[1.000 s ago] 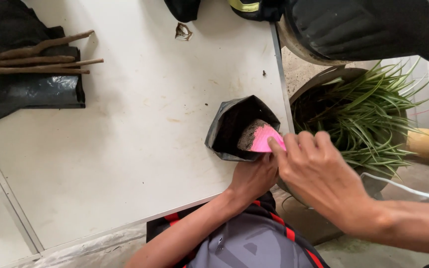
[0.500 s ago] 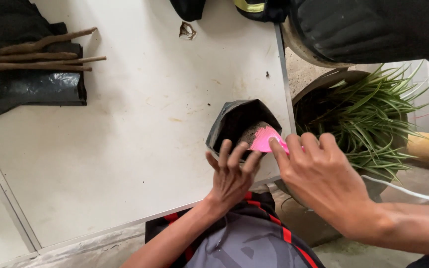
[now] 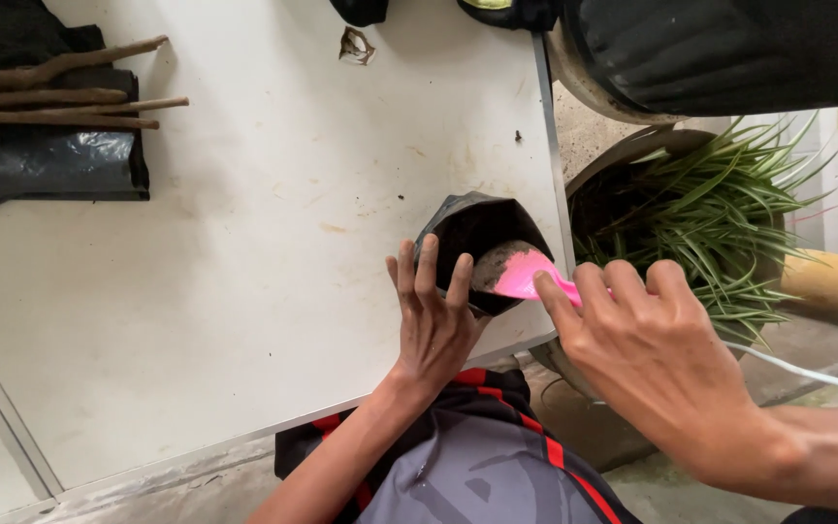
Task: Planting spider plant seedlings into small black nursery bags using soil and a trowel.
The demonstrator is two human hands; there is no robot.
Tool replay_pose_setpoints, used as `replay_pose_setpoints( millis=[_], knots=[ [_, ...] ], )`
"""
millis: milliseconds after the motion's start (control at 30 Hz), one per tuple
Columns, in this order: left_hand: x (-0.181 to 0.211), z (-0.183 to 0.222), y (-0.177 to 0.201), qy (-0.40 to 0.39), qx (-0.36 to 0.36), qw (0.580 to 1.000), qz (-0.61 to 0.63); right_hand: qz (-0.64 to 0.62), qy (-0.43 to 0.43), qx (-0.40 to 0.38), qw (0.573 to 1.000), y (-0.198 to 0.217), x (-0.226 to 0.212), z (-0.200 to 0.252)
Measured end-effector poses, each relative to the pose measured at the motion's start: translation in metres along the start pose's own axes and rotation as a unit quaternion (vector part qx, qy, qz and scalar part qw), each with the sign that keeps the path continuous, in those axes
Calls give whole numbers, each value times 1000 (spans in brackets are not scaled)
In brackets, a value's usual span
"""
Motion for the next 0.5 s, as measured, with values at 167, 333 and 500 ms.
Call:
replay_pose_setpoints(
  millis=[167,333,500],
  knots=[
    [-6,2,2,29,-16,999,37,1,6,5,1000,-8,-9,-3],
    [-6,-7,-1,40,-35,998,-32,7,5,23,1000,-3,-14,5],
    [-5,-6,-5,42,-46,997,-50,-13,5,-1,1000,-9,-12,10]
  ],
)
Point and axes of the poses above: each hand's wrist, its own z-axis away from the middle knuckle, its own y-axis out of the back of the hand, x = y × z, the point moved 9 cm from there along -z, towards the middle knuckle, and after that the axes turned 6 degrees about y, right-handed, at the moved point
